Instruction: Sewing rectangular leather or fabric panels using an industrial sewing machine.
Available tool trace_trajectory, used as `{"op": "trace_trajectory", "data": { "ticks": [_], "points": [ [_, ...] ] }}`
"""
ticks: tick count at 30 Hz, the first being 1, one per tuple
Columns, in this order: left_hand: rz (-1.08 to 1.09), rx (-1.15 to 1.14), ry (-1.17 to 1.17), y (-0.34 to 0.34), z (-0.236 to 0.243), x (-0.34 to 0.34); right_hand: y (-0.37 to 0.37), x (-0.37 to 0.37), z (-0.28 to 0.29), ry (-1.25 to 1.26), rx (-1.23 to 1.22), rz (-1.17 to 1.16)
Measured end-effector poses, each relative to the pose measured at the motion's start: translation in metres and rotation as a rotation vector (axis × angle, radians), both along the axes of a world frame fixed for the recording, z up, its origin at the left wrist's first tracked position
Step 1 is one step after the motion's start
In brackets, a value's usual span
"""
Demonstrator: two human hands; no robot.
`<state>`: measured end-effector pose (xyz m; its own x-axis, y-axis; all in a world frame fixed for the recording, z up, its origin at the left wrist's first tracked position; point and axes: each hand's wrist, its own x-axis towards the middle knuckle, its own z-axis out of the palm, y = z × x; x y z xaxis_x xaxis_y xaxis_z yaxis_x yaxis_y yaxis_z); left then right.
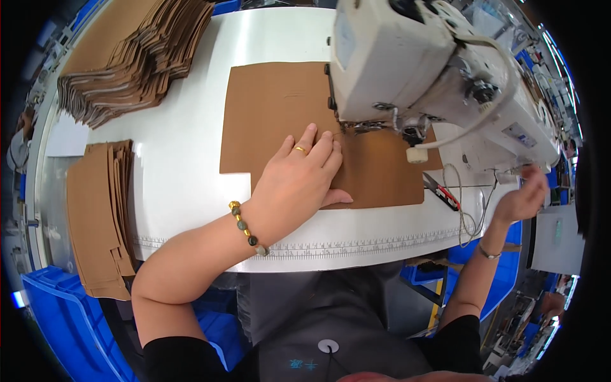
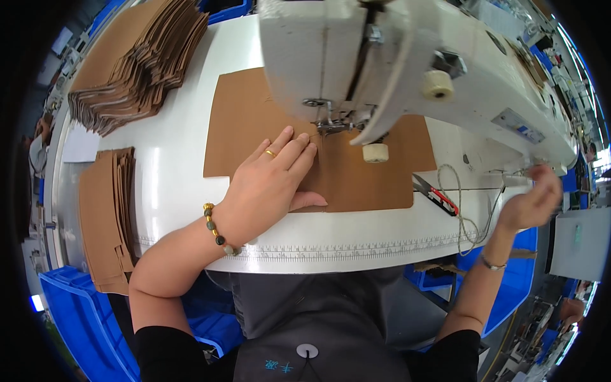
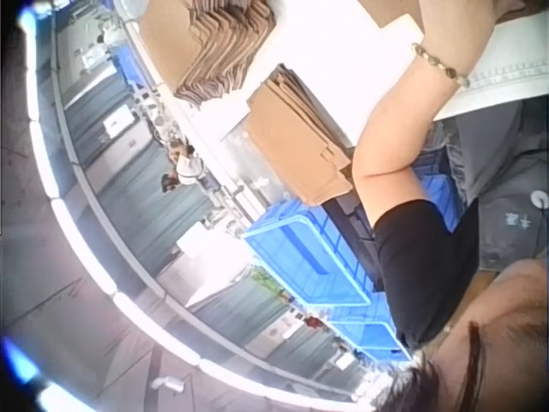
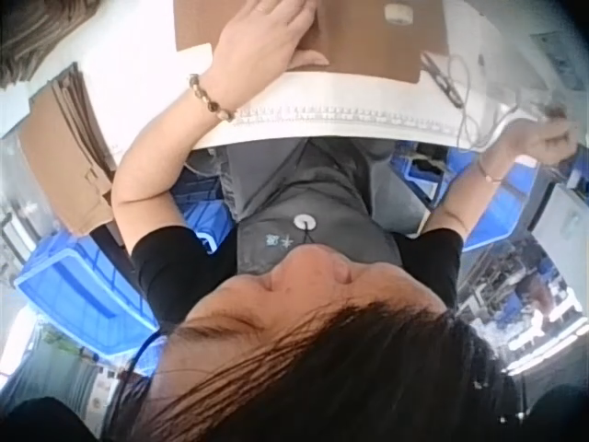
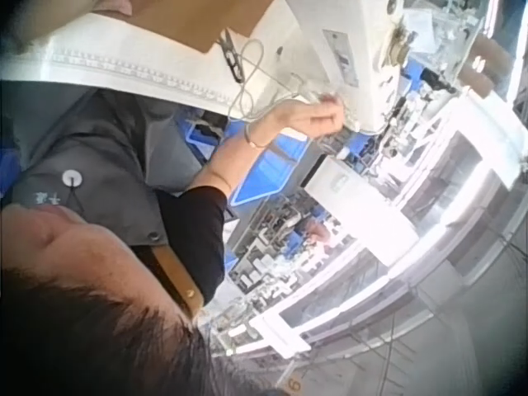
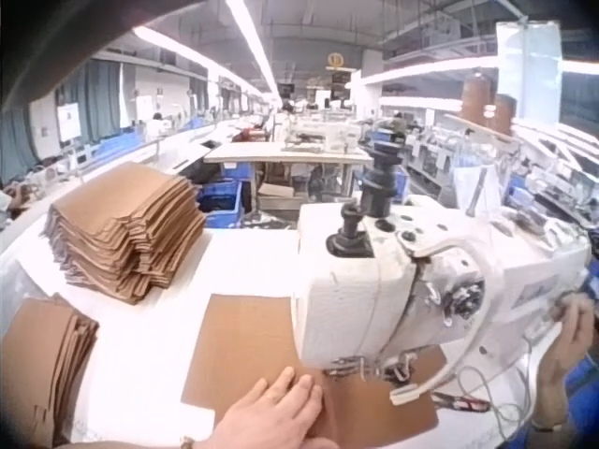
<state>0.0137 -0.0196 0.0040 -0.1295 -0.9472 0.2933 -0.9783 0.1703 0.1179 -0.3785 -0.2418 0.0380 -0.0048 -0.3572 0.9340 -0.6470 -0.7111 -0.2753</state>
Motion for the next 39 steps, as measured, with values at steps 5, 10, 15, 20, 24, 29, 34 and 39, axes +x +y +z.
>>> {"op": "trace_trajectory", "data": {
  "ticks": [5, 10, 15, 20, 24, 29, 34, 39],
  "points": [
    [-0.006, 0.021, 0.002, 0.003, 0.002, 0.004, 0.088, 0.178, -0.007, 0.914, 0.003, 0.536],
    [-0.011, 0.01, 0.023, 0.0, 0.002, 0.001, 0.084, 0.206, -0.029, 0.94, 0.017, 0.525],
    [-0.013, 0.026, 0.017, 0.0, 0.006, 0.002, 0.091, 0.203, -0.041, 0.898, 0.149, 0.62],
    [-0.007, 0.019, -0.004, 0.0, 0.006, 0.003, 0.09, 0.207, -0.045, 0.833, 0.145, 0.706],
    [0.004, 0.024, 0.007, -0.005, 0.007, 0.005, 0.089, 0.206, -0.042, 0.881, 0.195, 0.701],
    [0.009, 0.035, 0.008, -0.009, 0.01, 0.006, 0.088, 0.206, -0.041, 0.91, 0.188, 0.664],
    [0.017, 0.02, 0.013, -0.009, 0.008, 0.007, 0.089, 0.206, -0.038, 1.016, 0.199, 0.586],
    [0.003, -0.013, 0.006, -0.011, 0.005, 0.007, 0.087, 0.204, -0.043, 0.944, 0.195, 0.641]
  ]
}}
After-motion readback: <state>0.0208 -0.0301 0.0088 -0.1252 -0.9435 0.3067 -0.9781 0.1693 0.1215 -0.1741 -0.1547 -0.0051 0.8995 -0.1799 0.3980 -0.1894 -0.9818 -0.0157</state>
